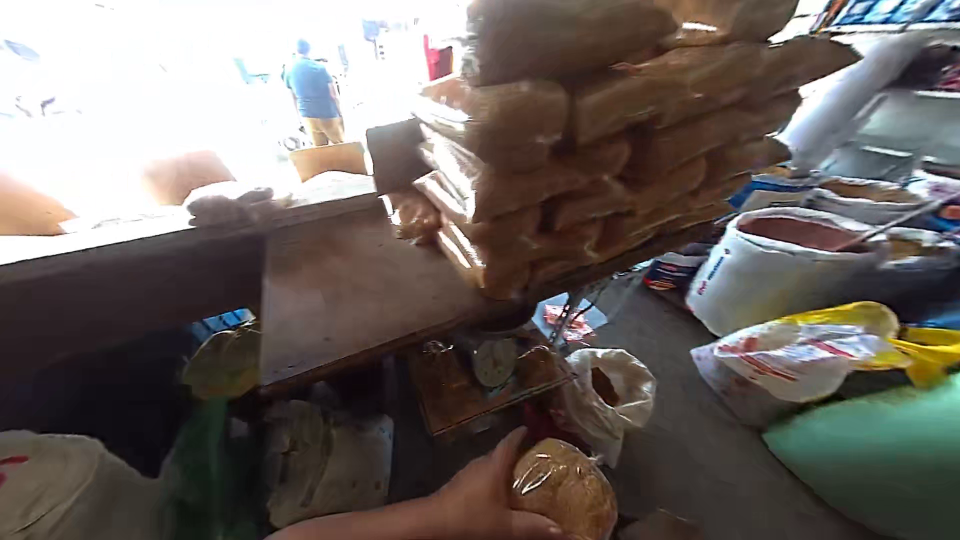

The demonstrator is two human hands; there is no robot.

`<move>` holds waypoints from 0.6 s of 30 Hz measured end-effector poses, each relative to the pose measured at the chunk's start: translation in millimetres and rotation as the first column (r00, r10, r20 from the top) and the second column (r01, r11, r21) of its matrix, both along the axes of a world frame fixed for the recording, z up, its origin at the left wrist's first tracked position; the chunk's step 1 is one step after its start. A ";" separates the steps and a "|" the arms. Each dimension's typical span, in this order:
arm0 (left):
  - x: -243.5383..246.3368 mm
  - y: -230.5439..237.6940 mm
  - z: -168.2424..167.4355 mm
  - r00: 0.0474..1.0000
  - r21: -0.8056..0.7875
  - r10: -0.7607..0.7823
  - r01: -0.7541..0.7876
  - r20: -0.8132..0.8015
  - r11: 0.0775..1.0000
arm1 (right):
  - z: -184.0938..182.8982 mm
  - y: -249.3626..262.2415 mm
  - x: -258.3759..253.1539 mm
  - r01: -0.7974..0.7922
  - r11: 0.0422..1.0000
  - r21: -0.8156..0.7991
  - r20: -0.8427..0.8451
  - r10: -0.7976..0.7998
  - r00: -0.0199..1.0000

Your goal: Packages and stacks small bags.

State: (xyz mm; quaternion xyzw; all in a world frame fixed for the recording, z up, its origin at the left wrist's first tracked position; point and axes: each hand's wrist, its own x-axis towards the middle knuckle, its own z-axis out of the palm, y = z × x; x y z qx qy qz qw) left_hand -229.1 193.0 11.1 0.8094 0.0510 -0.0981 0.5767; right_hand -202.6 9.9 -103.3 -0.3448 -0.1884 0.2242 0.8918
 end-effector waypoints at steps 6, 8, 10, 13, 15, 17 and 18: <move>-98.2 65.6 3.4 0.972 -0.290 0.234 -0.231 -0.023 0.929 | 72.5 77.7 -62.0 -0.039 0.996 -0.074 0.003 0.040 0.999; -119.2 71.7 6.7 0.898 -0.493 0.441 -0.391 -0.016 0.777 | 90.4 99.2 -76.2 -0.026 0.995 -0.092 -0.002 0.025 1.000; -134.0 69.7 10.4 0.791 -0.746 0.605 -0.457 -0.092 0.484 | 106.7 122.8 -85.2 -0.012 0.999 -0.031 -0.028 0.011 1.000; -148.1 67.3 19.7 0.765 -0.889 0.633 -0.366 -0.118 0.276 | 118.1 157.9 -83.5 -0.060 0.990 0.127 0.037 0.056 0.998; -146.0 71.0 32.1 0.736 -0.870 0.676 -0.361 -0.044 0.336 | 120.1 176.5 -73.6 -0.137 0.974 0.179 0.169 0.107 0.980; -138.5 79.4 47.4 0.663 -0.833 0.749 -0.415 -0.002 0.366 | 128.6 189.2 -58.1 -0.196 0.968 0.158 0.322 0.138 0.937; -133.7 85.9 54.5 0.624 -0.815 0.781 -0.432 0.041 0.387 | 136.4 193.6 -47.6 -0.218 0.966 0.136 0.377 0.153 0.913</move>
